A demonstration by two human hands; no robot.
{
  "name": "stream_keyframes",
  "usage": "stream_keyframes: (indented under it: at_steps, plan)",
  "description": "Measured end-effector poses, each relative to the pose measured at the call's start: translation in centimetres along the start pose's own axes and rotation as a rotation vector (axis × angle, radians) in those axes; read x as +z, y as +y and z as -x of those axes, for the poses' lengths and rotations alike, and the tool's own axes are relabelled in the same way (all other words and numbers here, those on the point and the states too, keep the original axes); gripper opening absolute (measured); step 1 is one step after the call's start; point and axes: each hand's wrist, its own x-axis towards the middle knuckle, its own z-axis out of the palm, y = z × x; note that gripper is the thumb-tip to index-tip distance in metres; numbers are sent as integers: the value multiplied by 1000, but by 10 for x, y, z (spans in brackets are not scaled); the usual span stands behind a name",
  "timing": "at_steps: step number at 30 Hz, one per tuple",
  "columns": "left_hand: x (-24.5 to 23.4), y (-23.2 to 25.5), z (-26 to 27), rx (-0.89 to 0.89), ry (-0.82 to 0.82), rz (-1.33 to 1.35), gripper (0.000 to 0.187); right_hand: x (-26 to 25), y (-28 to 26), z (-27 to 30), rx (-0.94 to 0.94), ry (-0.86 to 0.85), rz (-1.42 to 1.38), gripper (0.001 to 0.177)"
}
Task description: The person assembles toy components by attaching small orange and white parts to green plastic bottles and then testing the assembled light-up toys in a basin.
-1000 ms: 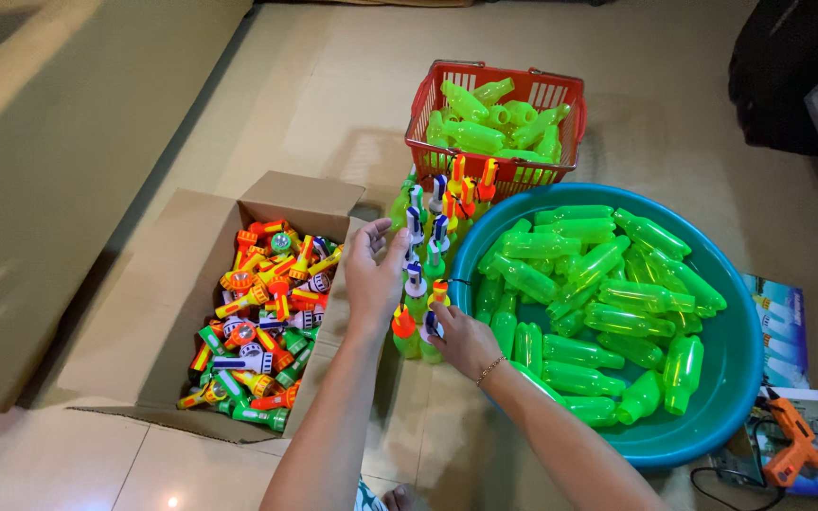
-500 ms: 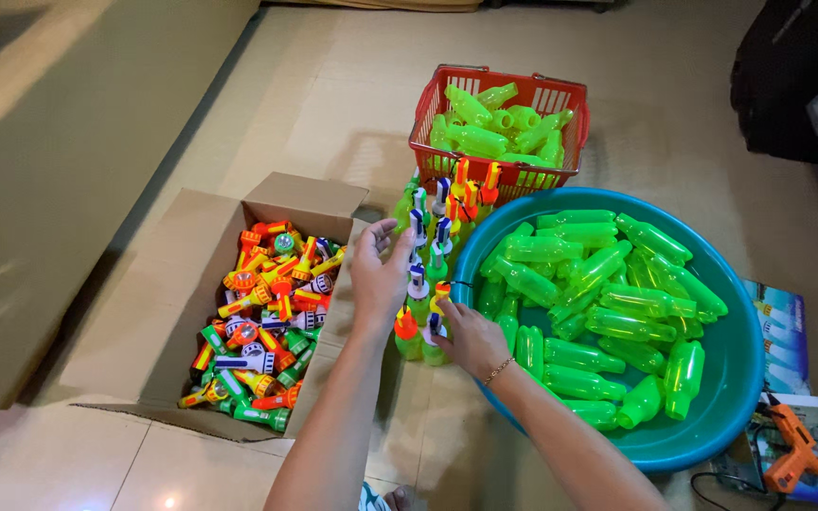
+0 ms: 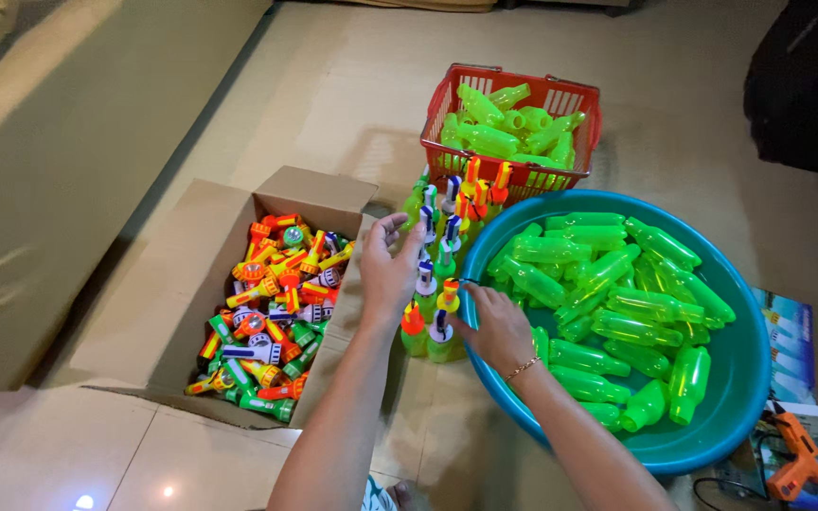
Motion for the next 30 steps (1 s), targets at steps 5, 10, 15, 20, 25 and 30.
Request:
stream_keyframes:
  at_steps: [5, 10, 15, 20, 25, 30]
  plan:
    - [-12, 1, -4, 3, 33, 16, 40, -9, -16, -10, -80, 224, 10, 46]
    - [-32, -4, -20, -20, 150, 40, 37, 12, -56, -18, -129, 225, -386, 41]
    - [-52, 15, -10, 68, 290, -48, 32, 111, -104, -26, -206, 39, -482, 45]
    - [-71, 38, -7, 43, 359, 1, 32, 239, -152, -22, -250, -292, -369, 51]
    - [-61, 43, -12, -127, 341, 385, 33, 296, -185, -17, -296, -711, -210, 63]
    - [-56, 51, 1, 17, 296, 121, 32, 311, -203, -8, -168, -998, 7, 64]
